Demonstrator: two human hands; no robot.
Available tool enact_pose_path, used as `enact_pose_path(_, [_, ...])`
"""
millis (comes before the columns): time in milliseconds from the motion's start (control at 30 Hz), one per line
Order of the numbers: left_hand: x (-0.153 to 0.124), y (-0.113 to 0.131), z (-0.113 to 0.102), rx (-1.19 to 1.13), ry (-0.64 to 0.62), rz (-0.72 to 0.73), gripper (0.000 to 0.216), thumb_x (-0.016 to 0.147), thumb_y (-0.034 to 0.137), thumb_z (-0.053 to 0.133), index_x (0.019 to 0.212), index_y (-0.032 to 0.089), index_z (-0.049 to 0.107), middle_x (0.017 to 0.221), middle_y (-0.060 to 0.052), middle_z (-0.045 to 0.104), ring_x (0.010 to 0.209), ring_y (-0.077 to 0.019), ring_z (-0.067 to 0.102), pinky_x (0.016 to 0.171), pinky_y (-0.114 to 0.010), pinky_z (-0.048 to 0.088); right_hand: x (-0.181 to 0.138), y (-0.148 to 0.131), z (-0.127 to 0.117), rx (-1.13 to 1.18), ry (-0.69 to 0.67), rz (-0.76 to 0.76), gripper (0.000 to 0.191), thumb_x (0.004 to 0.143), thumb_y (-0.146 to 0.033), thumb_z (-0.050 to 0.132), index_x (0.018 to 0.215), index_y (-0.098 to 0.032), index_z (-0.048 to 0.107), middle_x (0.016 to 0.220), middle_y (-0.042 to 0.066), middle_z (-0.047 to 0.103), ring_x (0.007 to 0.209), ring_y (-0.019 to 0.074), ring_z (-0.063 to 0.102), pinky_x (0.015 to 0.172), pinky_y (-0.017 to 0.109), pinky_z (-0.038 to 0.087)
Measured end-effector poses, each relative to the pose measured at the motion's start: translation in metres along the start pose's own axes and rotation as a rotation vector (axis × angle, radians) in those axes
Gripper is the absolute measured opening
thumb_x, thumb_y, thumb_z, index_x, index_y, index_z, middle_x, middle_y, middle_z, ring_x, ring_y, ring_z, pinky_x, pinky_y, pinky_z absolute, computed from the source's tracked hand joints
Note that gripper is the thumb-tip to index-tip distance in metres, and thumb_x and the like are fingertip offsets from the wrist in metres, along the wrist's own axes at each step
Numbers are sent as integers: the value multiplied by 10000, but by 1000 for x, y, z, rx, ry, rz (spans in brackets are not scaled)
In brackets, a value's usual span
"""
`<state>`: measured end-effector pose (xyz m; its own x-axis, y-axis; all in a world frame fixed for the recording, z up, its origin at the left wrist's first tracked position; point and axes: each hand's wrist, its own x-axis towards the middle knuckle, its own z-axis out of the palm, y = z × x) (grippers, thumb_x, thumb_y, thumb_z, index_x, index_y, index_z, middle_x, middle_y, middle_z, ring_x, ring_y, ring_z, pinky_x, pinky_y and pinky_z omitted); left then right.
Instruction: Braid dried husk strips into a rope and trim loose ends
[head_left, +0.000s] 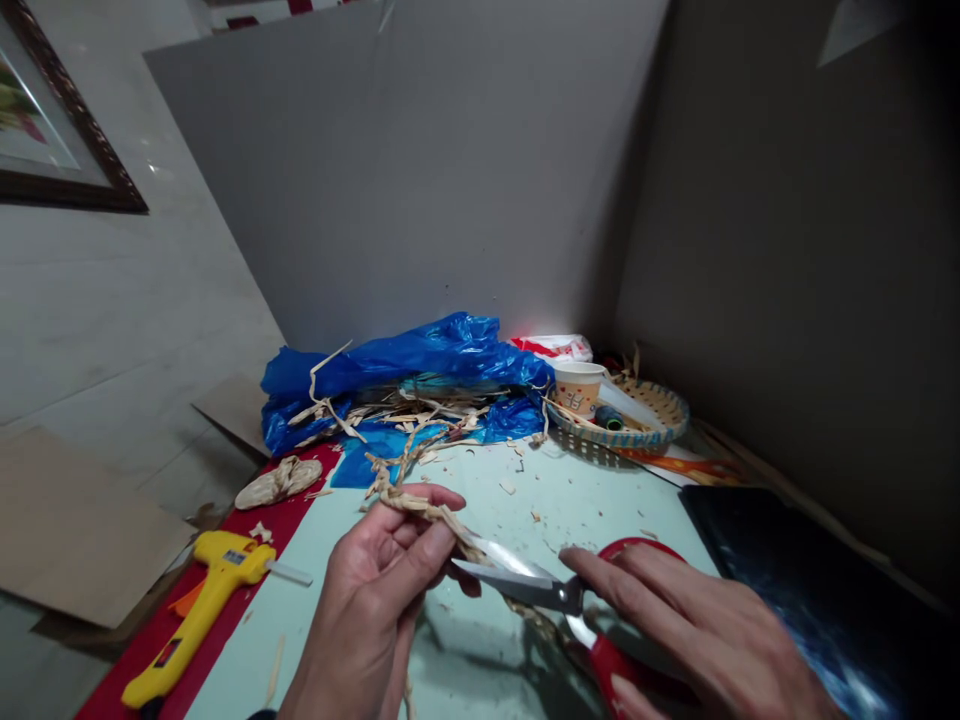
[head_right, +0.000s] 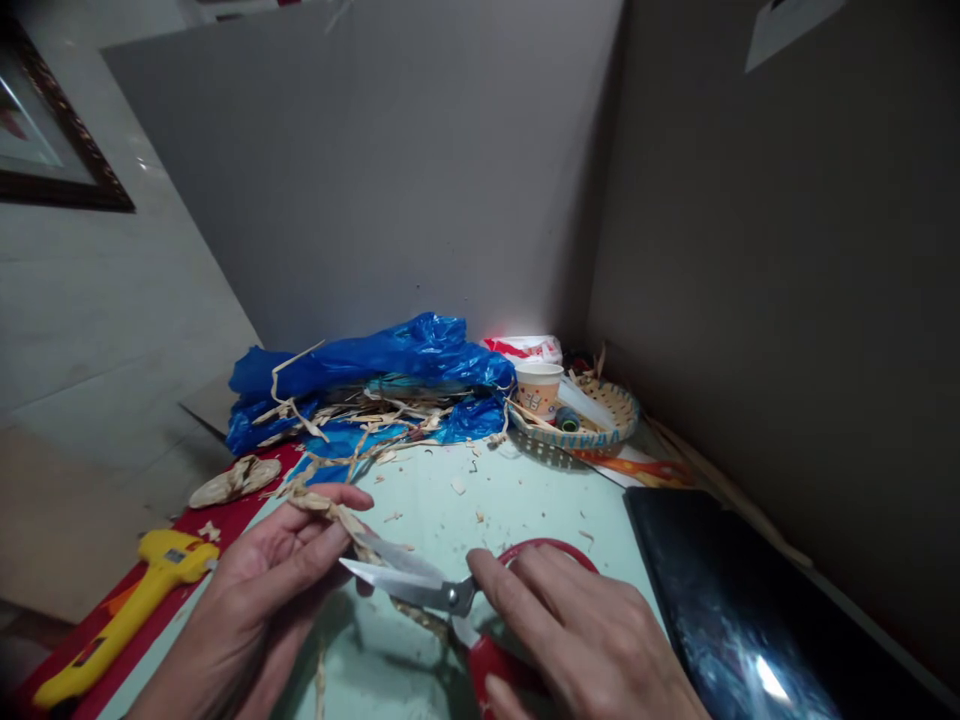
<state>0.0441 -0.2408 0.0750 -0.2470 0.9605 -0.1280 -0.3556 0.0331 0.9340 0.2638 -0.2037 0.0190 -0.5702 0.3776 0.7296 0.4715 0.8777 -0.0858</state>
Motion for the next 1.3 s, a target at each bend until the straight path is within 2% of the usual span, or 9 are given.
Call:
enact_pose_path(267, [1,-1,5,-31,15,77,139,689,222,788,769,144,704,644,-15,686,561,-125,621,560,-204,501,-2,-6,-2,18,-92,129,405,858,-163,466,1260,-159,511,945,103,668,803,183,670,610,227,530])
enact_pose_path(433, [1,0,3,-81,7,45,109,696,170,782,754,170,690,703,15,674,599,-102,613,601,-182,490,-1,0,2,3,-47,126,398,844,-158,480,1240,-158,523,932,96,672,772,174,671,590,222,527])
enact_pose_path(600, [1,-2,2,-110,41,-15,147,681,182,792,792,175,696,739,-13,688,641,-125,608,641,-213,493,-4,-2,1,25,-115,153,395,858,-168,455,1248,-179,517,958,88,671,800,176,676,602,225,532])
enact_pose_path(800, [3,-5,1,-101,1,-43,157,745,198,743,898,188,705,735,-31,671,679,-140,586,661,-241,475,-1,-4,1,38,-76,90,416,839,-147,466,1249,-162,530,920,94,681,772,180,680,593,219,534])
enact_pose_path(1067, [3,-6,-3,-121,18,-77,149,724,220,769,853,160,723,705,-45,699,662,-144,594,653,-243,478,0,-4,-2,-4,-56,62,415,826,-161,478,1238,-172,529,919,106,697,801,220,697,582,229,533])
enact_pose_path(1300, [-3,-5,3,-201,-41,-150,35,727,148,736,752,172,744,695,-34,712,671,-141,618,652,-222,473,-6,-1,2,8,-14,-30,434,878,-161,450,1308,-133,505,840,100,688,683,198,671,527,238,497])
